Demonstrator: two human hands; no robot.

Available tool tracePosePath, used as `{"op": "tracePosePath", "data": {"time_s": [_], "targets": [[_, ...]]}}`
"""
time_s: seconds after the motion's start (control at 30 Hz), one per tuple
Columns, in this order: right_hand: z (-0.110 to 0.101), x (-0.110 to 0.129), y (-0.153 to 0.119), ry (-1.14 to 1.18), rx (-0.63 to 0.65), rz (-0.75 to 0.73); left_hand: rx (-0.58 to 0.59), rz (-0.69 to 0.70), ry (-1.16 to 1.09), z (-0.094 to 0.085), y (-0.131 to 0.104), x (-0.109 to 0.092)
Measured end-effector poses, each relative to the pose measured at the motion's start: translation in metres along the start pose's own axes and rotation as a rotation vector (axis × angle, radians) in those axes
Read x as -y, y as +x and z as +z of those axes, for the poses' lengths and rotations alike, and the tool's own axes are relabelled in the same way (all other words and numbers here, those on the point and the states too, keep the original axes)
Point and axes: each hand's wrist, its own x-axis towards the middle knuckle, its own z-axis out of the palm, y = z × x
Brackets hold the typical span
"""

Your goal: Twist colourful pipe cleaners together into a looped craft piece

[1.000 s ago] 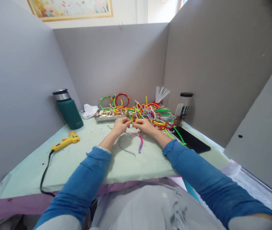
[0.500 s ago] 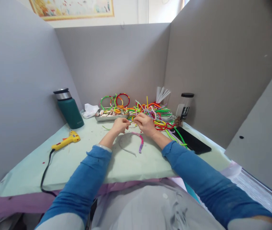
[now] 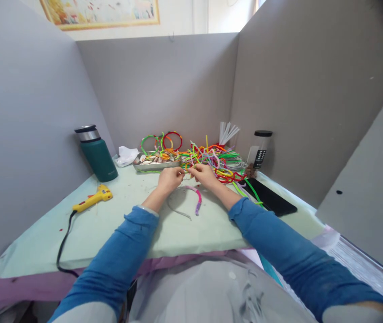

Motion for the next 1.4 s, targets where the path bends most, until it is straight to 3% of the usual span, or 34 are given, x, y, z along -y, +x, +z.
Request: {"op": "tracePosePath", "data": {"time_s": [0.27, 0.57, 0.83, 0.93, 1.03, 1.13, 1.27, 1.4], "targets": [[0.002, -0.004, 0.002, 0.013, 0.013, -0.081, 0.04, 0.008, -0.013, -0.001, 0.001, -0.002], [-0.004, -0.009, -0.001, -0.258, 0.119, -0.404, 0.079, -0.174, -0.178, -0.008, 0.004, -0.002], [-0.001, -0.008, 0.003, -0.218, -0.053, -0.234, 0.306, -0.204, -0.489, -0.011, 0.0, -0.005], [0.0, -0.003, 0.001, -0.068, 0.005, -0.199, 0.296, -0.248, -0.479, -0.01, 0.001, -0.006], [-0.001, -0.002, 0.0, 0.046, 0.155, -0.19, 0.243, -0.317, -0.468, -0.009, 0.004, -0.006], [-0.005, -0.006, 0.0, 0.056, 0.248, -0.175, 0.227, -0.342, -0.583, -0.011, 0.006, -0.002], [-0.007, -0.012, 0.004, 0.001, 0.173, -0.146, 0.315, -0.284, -0.768, -0.014, 0.004, 0.001], [-0.006, -0.014, 0.008, 0.014, 0.082, -0.146, 0.385, -0.233, -0.766, -0.015, 0.001, -0.001]]}}
